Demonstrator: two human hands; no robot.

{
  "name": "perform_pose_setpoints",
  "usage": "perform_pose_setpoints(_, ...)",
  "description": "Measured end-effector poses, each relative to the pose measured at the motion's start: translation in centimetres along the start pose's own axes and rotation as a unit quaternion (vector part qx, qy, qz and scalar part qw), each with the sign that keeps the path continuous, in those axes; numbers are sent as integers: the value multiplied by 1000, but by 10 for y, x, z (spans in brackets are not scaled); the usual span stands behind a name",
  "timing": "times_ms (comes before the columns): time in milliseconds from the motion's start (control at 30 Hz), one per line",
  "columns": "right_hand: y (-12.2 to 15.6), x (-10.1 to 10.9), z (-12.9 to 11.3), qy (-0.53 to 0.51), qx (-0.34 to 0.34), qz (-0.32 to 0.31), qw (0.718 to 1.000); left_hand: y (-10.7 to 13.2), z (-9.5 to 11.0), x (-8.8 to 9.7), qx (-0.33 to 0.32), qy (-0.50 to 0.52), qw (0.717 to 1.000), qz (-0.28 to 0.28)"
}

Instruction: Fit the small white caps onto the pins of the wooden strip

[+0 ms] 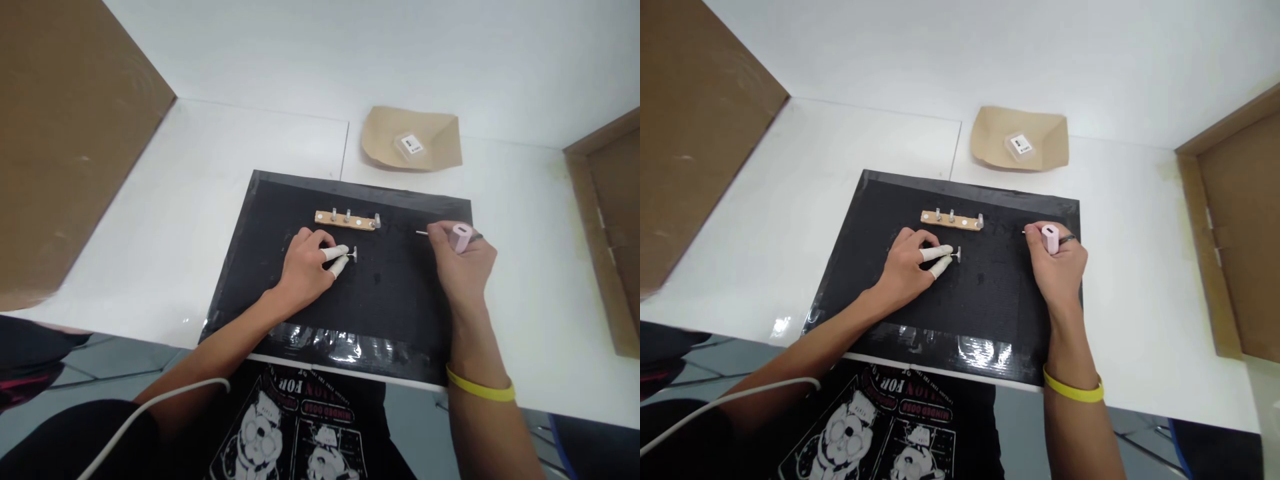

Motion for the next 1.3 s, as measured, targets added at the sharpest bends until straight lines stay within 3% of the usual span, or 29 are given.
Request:
perform_pose_setpoints(433, -5, 1, 15, 76, 22, -19, 997, 10, 3, 13, -63, -57, 995, -55)
perform_pose_setpoints(633, -5, 3, 16, 78, 25, 44, 996, 10, 0, 11, -37, -34, 997, -58)
perform_pose_setpoints(767, -4, 2, 14, 16, 38, 64, 997, 10, -3, 9, -3, 17, 999, -40)
perform_pose_setpoints(1000, -9, -3, 20, -158, 27, 20, 987, 6, -2, 8, 41, 61, 997, -19)
perform_pose_setpoints(1300, -12, -5, 20, -207, 11, 29, 978, 6, 5, 7, 54, 39, 998, -16)
Point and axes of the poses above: each hand's wrist, its own y-axis away from the middle knuckle, its own x-axis out of the back of the hand, z = x × y, the point moved 2 cm from there along -y, towards the middle knuckle, and after that the axes turned 3 degrees about y, right-handed, at the moved point
